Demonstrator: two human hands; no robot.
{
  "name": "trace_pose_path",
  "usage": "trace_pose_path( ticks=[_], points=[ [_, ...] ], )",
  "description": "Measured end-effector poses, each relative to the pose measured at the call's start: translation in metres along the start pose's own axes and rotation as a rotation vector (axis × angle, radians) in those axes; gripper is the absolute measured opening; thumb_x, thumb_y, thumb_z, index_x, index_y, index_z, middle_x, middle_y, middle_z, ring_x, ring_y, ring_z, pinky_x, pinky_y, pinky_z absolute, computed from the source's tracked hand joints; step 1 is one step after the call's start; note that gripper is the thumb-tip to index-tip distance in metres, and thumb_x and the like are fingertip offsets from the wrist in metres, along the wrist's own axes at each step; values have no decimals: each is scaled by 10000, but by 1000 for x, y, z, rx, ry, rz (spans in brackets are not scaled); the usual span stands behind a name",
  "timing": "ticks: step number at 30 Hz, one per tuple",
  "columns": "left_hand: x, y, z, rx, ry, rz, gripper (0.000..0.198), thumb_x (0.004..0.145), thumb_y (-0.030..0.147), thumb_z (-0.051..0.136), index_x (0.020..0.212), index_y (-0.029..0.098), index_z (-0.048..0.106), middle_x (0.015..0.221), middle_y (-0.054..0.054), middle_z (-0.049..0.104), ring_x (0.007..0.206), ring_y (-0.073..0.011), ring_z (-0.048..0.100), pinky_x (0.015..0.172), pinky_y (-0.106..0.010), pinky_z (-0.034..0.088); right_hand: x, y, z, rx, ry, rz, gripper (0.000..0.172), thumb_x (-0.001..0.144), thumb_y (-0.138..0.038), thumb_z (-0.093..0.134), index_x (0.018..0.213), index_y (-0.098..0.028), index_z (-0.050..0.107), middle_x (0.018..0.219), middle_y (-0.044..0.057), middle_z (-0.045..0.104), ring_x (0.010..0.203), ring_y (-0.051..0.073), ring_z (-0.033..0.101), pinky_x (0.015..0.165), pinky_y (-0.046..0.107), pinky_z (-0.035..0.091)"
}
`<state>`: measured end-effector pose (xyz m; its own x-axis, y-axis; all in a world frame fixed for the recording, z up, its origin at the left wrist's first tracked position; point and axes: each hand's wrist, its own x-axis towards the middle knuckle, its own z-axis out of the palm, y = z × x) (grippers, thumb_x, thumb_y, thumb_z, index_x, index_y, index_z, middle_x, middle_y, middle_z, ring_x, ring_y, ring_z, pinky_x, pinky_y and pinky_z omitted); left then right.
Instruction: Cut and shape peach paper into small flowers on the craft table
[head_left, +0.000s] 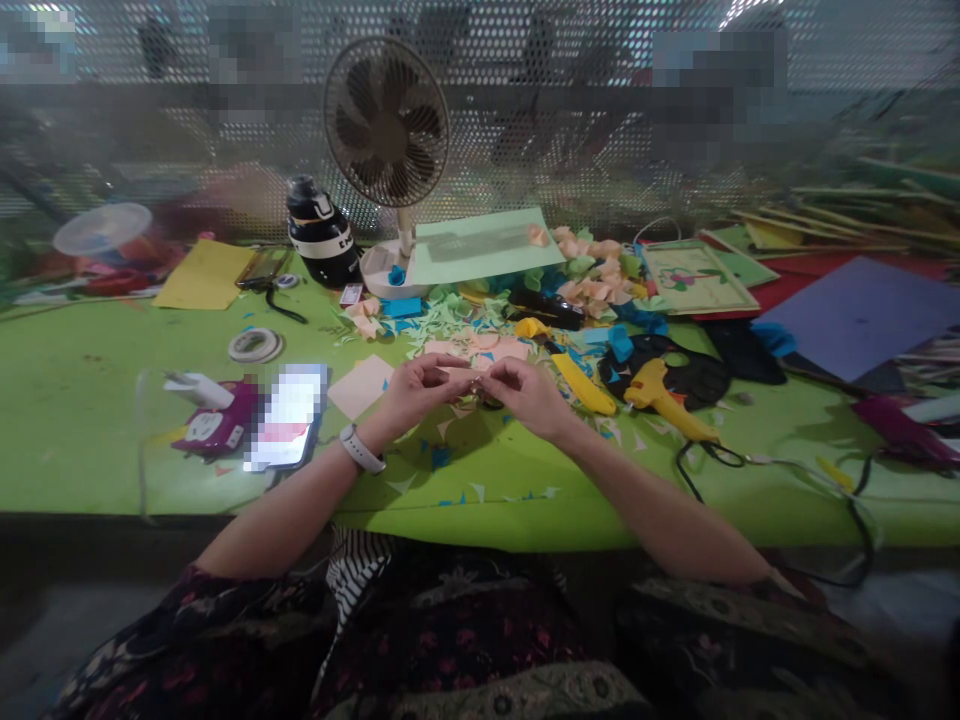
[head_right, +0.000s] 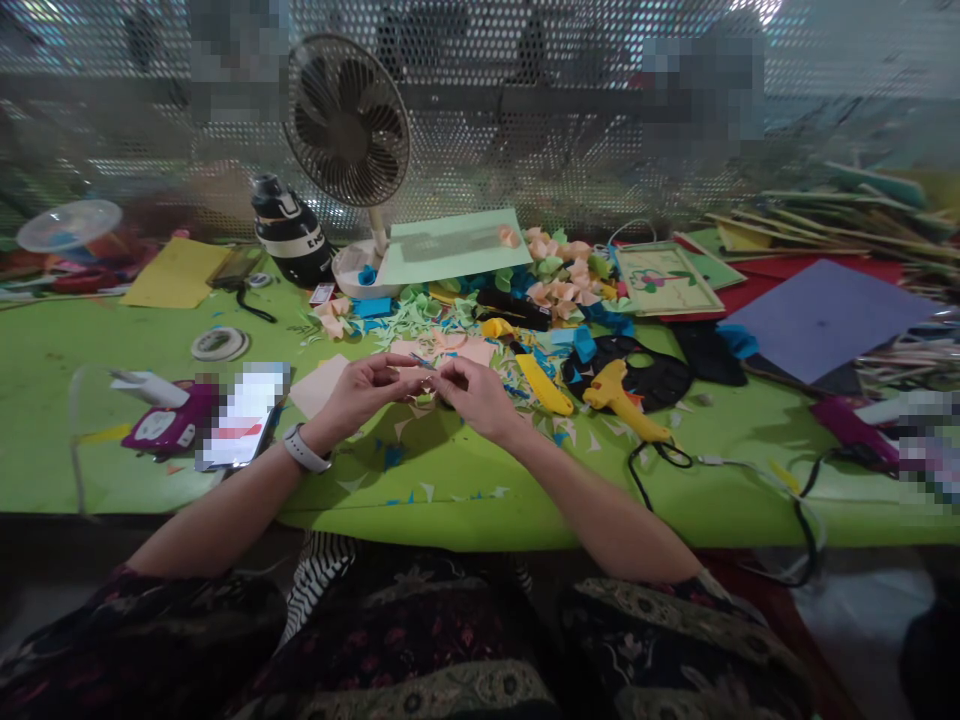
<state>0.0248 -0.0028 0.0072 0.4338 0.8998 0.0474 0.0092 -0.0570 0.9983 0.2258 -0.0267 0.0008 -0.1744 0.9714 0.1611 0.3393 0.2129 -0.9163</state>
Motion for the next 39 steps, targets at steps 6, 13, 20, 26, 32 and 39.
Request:
trace_pose_path(
  ticks=[6, 13, 20, 26, 32, 39],
  points=[
    [0, 3, -8, -7, -61, -24, 576, 728, 393, 819, 1197, 115, 633, 838, -79, 773, 779, -179, 735, 745, -300, 594, 0, -5, -3, -26, 8, 6, 437, 808, -613, 636, 779, -177, 613, 724, 40, 665, 668, 162, 592, 640, 299, 466],
    [1, 2, -9, 66, -61, 23, 559, 749, 419, 796, 1188, 111, 638, 782, -64, 753, 732, -171, 723, 727, -301, 589, 0, -5, -3, -21, -89, 45, 393, 795, -554, 674, 714, -180, 584, 659, 11, 619, 607, 139, 545, 582, 281, 437],
    [1, 2, -6, 35, -66, 14, 520, 745, 388, 795, 1158, 111, 644, 791, -68, 759, 739, -170, 729, 748, -304, 590, 0, -5, -3, -31, -137, 60, 346, 831, -507, 656, 732, -179, 604, 695, 28, 666, 650, 157, 596, 610, 289, 467],
    [3, 0, -8, 66, -66, 8, 524, 737, 396, 806, 1148, 114, 643, 739, -54, 751, 714, -174, 726, 718, -298, 589, 1, -7, -6, -77, -176, 81, 299, 861, -449, 632, 734, -185, 569, 669, 21, 668, 633, 161, 631, 579, 267, 451],
    [5, -2, -11, 87, -53, 2, 498, 739, 375, 809, 1134, 121, 644, 729, -47, 748, 711, -174, 728, 691, -284, 586, 2, -13, -9, -18, -239, 127, 217, 873, -338, 642, 735, -179, 586, 704, 23, 688, 639, 148, 675, 582, 248, 484],
    [11, -5, -23, 18, -7, -2, 490, 761, 371, 803, 1154, 129, 638, 783, -51, 751, 741, -163, 734, 755, -297, 599, 10, -10, -22, 53, -113, 238, 102, 842, -187, 673, 755, -170, 623, 687, 16, 684, 575, 118, 641, 583, 248, 519]
  ],
)
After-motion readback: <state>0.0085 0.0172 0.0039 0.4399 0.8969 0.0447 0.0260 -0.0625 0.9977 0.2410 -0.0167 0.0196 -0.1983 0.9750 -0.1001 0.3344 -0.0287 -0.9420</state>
